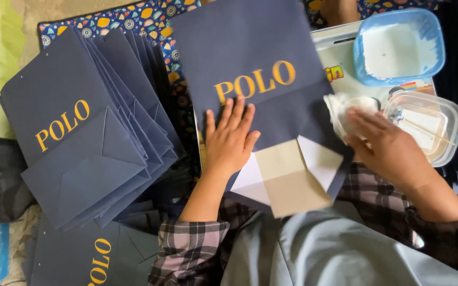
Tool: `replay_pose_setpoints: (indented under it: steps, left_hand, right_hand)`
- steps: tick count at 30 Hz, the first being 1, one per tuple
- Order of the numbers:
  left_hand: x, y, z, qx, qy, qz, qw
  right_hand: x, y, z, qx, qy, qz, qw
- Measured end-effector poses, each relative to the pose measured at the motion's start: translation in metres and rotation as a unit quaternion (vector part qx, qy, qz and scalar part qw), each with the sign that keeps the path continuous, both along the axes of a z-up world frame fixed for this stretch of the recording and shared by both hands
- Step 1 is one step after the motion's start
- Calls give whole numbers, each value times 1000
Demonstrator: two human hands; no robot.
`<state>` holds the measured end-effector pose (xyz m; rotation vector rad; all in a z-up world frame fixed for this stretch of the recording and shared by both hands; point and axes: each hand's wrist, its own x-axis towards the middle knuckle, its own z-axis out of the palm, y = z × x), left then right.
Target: The person assembles dark blue paper shopping bags with gold 'POLO' lettering. They apply white adhesive to the inner flaps using a small stick, fold and press the flaps to seal the bag, and wipe the exterior with a white cloth. The process is repeated for multiple bags.
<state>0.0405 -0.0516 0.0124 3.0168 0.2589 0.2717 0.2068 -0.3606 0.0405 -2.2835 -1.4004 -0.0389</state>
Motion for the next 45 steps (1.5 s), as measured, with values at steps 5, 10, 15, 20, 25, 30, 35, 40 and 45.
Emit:
replay_pose_setpoints:
  steps: [5,10,15,20,25,30,35,40,45]
  left_hand:
    - [12,6,-4,12,25,96,995]
    - [27,23,2,-9,61,129,990]
    - [42,36,6,-24,70,127,989]
    - [58,-1,24,-61,50,-112,991]
    - [55,-25,28,-84,42,-205,974]
    - [55,-24,28,-71,25,-213,974]
    - [68,-10,31,-52,74,-166,982]
    - [68,-13,23,-64,62,-161,983]
    - [62,-23,13,-49,43,-160,985]
  right_hand:
    - [5,-20,-9,-8,15,-72,997]
    - [12,-9,-13,-6,-4,-72,997]
    - [19,0,-23,0,-34,-62,998]
    - [17,2,-9,52,22,-46,997]
    - [11,-13,16,81,19,-59,995]
    - [21,-70,28,86,-27,-142,986]
    - [38,-128,6,82,-74,-203,973]
    - [44,-139,-4,66,-68,-213,972]
    - [30,-139,-7,29,-94,-256,962]
